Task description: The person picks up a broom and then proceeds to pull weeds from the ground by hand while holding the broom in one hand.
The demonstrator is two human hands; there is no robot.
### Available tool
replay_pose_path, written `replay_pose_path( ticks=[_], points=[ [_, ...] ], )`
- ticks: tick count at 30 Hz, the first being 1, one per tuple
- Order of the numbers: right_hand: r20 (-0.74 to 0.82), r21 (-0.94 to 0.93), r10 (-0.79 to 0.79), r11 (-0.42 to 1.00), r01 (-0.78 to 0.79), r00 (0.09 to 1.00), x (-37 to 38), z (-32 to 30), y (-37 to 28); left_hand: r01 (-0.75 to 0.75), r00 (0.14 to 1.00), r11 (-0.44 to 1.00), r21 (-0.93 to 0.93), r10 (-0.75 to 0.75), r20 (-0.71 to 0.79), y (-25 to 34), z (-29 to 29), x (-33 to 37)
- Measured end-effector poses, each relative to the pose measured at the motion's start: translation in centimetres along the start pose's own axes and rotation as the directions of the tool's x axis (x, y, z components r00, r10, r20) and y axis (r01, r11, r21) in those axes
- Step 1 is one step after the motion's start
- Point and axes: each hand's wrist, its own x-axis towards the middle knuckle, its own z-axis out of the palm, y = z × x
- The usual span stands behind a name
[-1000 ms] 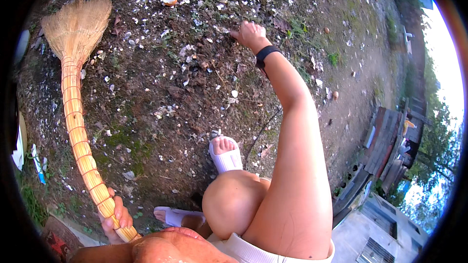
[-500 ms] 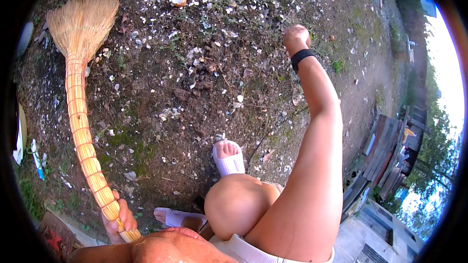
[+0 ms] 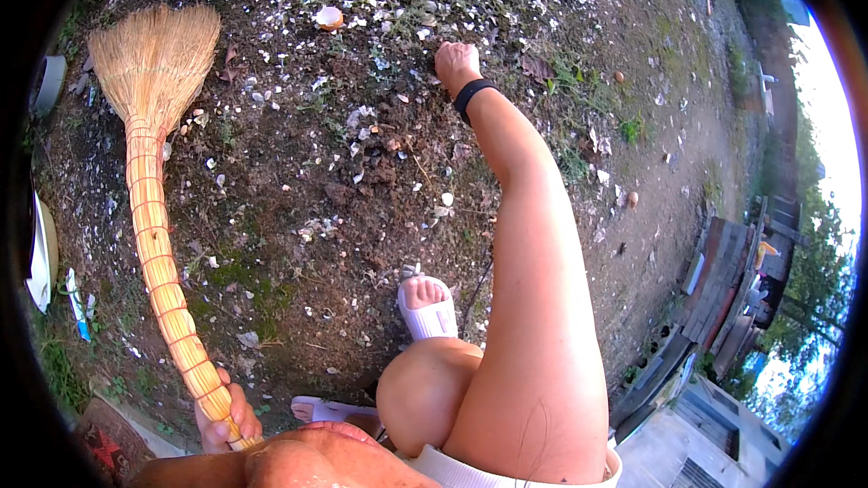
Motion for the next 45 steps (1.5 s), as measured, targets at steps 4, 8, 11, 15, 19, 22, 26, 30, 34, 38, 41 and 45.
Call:
replay_pose_path(
  ticks=[4,8,11,15,19,22,26,30,34,38,41,45],
  points=[
    [0.040,-0.139,-0.173,0.974,0.177,0.984,-0.4,-1.3,-0.1,0.034,0.999,0.999,-0.028,-0.034,0.002,0.3,0.1,-0.1],
    [0.194,-0.090,-0.210,0.969,0.231,0.958,-1.3,-3.7,0.0,0.000,1.000,0.999,-0.047,0.001,0.017,0.1,-0.5,-0.1],
    [0.225,0.004,-0.282,0.958,0.288,0.933,-2.3,-7.0,-1.4,0.015,0.999,0.998,-0.061,-0.013,0.040,0.2,-0.8,-0.3],
    [0.134,0.519,-0.619,0.709,0.477,0.774,-1.9,-10.2,-6.0,0.021,0.997,0.998,-0.059,-0.017,0.069,0.1,-0.7,-0.1],
    [-0.069,0.203,-0.364,0.907,0.370,0.929,2.3,-7.7,-8.7,0.025,0.999,0.998,-0.054,-0.024,0.021,0.3,-0.1,0.0],
    [-0.075,0.230,-0.134,0.962,0.148,0.988,3.1,-7.1,-8.9,0.017,1.000,0.999,-0.046,-0.016,0.016,0.4,-0.1,-0.3],
    [0.056,0.030,-0.034,0.999,0.033,0.998,3.9,-6.7,-9.4,0.031,0.999,0.998,-0.050,-0.030,0.014,0.4,0.2,-0.2],
    [0.166,0.055,-0.013,0.998,0.004,0.986,4.6,-6.5,-8.7,0.026,1.000,0.999,-0.034,-0.026,0.012,0.3,0.2,-0.2],
    [0.169,0.066,-0.011,0.998,0.000,0.985,3.8,-7.6,-9.2,0.026,1.000,0.999,-0.038,-0.026,0.013,0.5,0.1,-0.3],
    [0.180,0.151,-0.044,0.988,0.017,0.983,3.2,-7.8,-8.9,0.028,0.999,0.998,-0.055,-0.027,0.018,0.3,-0.7,-0.4],
    [0.160,0.203,-0.122,0.975,0.088,0.980,3.0,-7.6,-7.6,0.029,0.999,0.996,-0.080,-0.025,0.047,0.2,-1.0,-0.4],
    [0.093,0.245,-0.257,0.943,0.228,0.962,3.0,-6.4,-5.6,0.034,0.997,0.997,-0.076,-0.029,0.066,0.4,-1.3,-0.2]
  ],
)
